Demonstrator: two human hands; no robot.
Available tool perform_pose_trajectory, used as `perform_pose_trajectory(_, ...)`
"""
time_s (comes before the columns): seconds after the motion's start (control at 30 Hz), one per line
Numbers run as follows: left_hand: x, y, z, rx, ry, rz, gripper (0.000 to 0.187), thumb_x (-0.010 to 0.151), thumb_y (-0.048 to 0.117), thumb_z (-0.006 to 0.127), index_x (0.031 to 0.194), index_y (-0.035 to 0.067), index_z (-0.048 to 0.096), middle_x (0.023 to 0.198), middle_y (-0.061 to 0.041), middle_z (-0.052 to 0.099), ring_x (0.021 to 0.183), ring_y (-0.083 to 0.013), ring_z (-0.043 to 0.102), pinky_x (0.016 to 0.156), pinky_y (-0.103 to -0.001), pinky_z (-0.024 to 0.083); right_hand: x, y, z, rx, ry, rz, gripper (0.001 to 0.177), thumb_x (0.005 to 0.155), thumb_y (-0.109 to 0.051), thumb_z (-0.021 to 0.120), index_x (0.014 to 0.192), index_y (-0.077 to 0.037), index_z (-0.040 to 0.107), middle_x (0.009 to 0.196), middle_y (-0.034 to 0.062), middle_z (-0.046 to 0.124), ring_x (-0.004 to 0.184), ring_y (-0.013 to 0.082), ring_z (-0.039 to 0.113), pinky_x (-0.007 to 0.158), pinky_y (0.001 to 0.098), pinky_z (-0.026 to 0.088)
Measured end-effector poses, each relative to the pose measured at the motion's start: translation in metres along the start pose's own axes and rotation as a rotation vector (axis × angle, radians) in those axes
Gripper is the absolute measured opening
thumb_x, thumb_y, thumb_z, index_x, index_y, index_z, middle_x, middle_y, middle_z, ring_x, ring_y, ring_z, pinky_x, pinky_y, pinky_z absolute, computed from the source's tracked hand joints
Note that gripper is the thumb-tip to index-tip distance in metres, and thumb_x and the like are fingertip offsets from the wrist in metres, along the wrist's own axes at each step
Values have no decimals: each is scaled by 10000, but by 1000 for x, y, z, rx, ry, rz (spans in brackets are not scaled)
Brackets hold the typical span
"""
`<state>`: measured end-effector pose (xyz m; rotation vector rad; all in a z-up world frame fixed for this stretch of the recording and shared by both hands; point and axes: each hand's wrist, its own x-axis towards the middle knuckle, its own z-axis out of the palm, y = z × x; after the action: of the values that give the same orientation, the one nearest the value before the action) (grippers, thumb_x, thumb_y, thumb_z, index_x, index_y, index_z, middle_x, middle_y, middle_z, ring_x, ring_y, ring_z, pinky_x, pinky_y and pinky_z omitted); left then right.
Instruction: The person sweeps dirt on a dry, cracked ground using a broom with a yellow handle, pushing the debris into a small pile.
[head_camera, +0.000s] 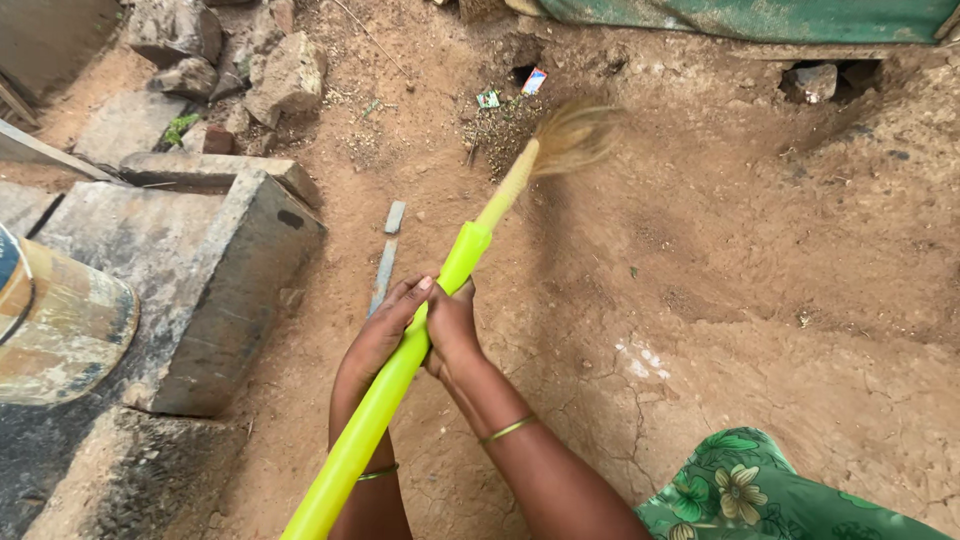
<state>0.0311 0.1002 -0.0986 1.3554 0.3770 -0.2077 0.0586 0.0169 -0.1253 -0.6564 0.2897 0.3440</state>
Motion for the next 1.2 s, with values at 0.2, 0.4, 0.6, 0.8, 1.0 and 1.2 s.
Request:
perform_pose_trajectory(0.2,8,-5,23,-1,109,-87,729,832,357,706,1477,149,438,1248,-122,650,989,-273,715,722,-388,624,45,-15,-24,-161,36,134,279,915,-38,578,1163,-48,452,880,94,598,665,167,629,546,325,597)
perform_pose_trajectory(0.4,23,-28,20,-140,80,-29,826,862,298,732,1576,192,329,1322,-144,568,938,-277,742,673,-477,677,93,-7,-44,-143,-68,160,366,895,-47,587,1207,-85,399,849,120,548,529,180,552,427,332,521)
perform_pose_trajectory(0.6,14,-24,23,-119,95,-142,908,829,297,718,1571,296,196,1179,-201,646,807,-337,753,610,-467,659,92,-20,-29,-170,-53,56,464,853,-17,562,1262,-137,378,844,115,537,479,179,527,369,348,494)
perform_pose_trajectory(0.8,0,-1,20,-22,42,-117,893,838,373,708,1593,262,243,1019,-150,693,737,-273,754,511,-341,617,57,-48,3,-212,-83,-79,645,834,4,525,1408,-191,305,862,114,538,468,165,526,347,330,488)
perform_pose_trajectory(1.0,-4,-1,34,-73,45,-99,853,893,370,730,1580,150,274,869,-108,626,550,-181,647,452,-307,592,55,-62,10,-342,-97,-93,701,817,7,558,1444,-194,317,837,110,523,443,171,521,332,328,463)
perform_pose_trajectory(1.2,-18,1,70,-121,235,-67,889,885,306,699,1552,327,110,832,-130,591,493,-184,594,421,-316,543,62,-57,-1,-350,-266,110,673,821,-27,604,1437,-143,360,827,112,534,455,149,506,357,309,467)
